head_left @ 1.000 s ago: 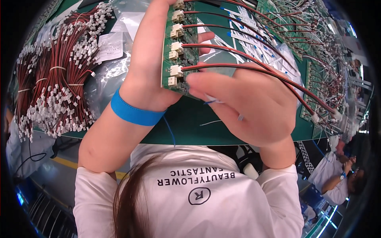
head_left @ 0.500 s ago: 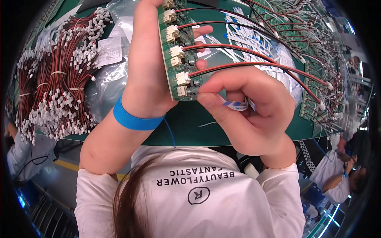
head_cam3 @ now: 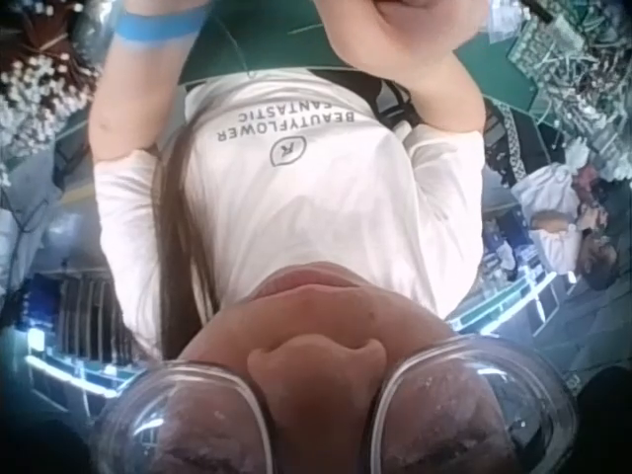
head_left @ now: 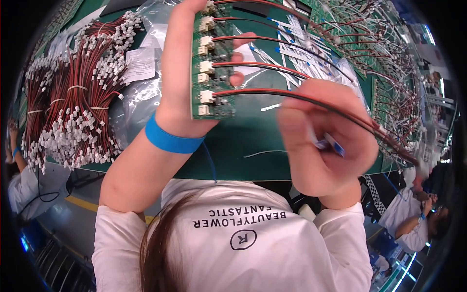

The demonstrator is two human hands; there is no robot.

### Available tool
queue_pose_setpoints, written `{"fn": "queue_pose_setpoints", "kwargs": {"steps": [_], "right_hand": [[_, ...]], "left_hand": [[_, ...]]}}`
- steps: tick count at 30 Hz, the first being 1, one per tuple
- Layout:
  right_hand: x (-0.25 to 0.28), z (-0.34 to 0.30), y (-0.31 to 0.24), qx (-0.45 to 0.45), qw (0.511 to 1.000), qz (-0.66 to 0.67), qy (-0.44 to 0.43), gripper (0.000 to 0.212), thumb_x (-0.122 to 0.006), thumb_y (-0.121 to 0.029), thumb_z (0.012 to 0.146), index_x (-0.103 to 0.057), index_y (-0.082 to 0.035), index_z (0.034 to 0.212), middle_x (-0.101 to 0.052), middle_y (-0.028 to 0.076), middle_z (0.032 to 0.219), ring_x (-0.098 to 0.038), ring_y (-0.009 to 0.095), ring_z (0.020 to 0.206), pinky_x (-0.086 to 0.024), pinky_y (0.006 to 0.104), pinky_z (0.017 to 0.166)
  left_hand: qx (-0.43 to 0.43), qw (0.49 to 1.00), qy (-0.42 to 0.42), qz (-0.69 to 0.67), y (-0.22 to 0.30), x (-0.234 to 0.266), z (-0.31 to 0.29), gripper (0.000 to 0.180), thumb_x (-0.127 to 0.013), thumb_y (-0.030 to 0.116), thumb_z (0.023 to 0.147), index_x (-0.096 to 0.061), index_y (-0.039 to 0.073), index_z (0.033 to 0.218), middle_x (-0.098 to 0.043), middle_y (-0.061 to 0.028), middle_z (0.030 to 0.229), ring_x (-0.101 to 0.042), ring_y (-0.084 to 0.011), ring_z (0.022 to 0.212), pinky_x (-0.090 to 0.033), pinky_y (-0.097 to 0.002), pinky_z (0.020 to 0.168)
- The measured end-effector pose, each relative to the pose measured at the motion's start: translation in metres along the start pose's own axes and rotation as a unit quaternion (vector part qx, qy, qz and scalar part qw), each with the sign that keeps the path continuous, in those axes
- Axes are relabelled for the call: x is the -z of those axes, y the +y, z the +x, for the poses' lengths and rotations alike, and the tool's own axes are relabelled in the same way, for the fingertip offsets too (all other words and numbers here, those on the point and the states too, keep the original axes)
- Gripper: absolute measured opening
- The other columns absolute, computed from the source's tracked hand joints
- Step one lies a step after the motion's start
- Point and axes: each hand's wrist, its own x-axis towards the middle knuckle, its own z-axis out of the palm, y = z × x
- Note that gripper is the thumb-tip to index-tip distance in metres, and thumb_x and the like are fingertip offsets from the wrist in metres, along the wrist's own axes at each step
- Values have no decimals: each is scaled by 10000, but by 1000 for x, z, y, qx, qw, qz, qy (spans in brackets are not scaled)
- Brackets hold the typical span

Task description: The person connects wires and ribbon cables to various ports on a printed circuit board by hand.

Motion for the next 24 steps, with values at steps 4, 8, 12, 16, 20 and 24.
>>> {"fn": "queue_pose_setpoints", "kwargs": {"steps": [4, 8, 12, 16, 20, 24], "right_hand": [[2, 2, 16, 67, 986, -113, -106, 175, -693, 61, 705, -631, 28, 865, -646, 51, 780, -505, 60, 539, -396, 189, 516], [-5, 3, 33, 194, 965, -123, -126, 278, -731, 51, 624, -655, -23, 881, -651, 52, 740, -526, 145, 489, -445, 240, 502], [-6, 4, 33, 208, 961, -146, -109, 282, -758, 34, 627, -655, -21, 883, -653, 77, 744, -590, 166, 564, -466, 243, 530], [-4, 6, 32, 207, 960, -154, -114, 286, -772, 27, 628, -655, -11, 886, -652, 102, 739, -607, 176, 587, -470, 240, 534], [-2, 10, 19, 158, 964, -152, -151, 210, -751, 33, 654, -660, 5, 841, -643, 101, 725, -580, 155, 553, -460, 222, 521], [-6, 7, 17, 118, 972, -128, -158, 157, -729, 45, 668, -661, 27, 809, -642, 119, 744, -598, 149, 589, -470, 213, 542]], "left_hand": [[24, 970, -241, -9, -7, 4, 12, 575, -370, 489, 904, -477, -5, 1178, -558, -278, 1094, -598, -241, 695, -523, -342, 546], [127, 960, -244, -46, 2, 18, 7, 594, -389, 497, 895, -457, -2, 1209, -542, -281, 1097, -608, -262, 718, -532, -342, 554], [127, 965, -224, -43, 3, 16, 6, 592, -381, 491, 898, -450, -3, 1217, -530, -288, 1117, -614, -270, 740, -542, -348, 580], [127, 970, -206, -36, 1, 11, 3, 590, -374, 485, 902, -443, -3, 1225, -517, -296, 1137, -621, -277, 763, -553, -354, 607], [120, 974, -189, -27, 2, 9, -1, 588, -366, 479, 906, -436, -4, 1233, -505, -303, 1156, -628, -285, 785, -563, -360, 634], [73, 967, -241, -31, -1, 20, -1, 571, -331, 448, 921, -418, -9, 1252, -462, -323, 1215, -634, -298, 853, -572, -370, 706]]}}
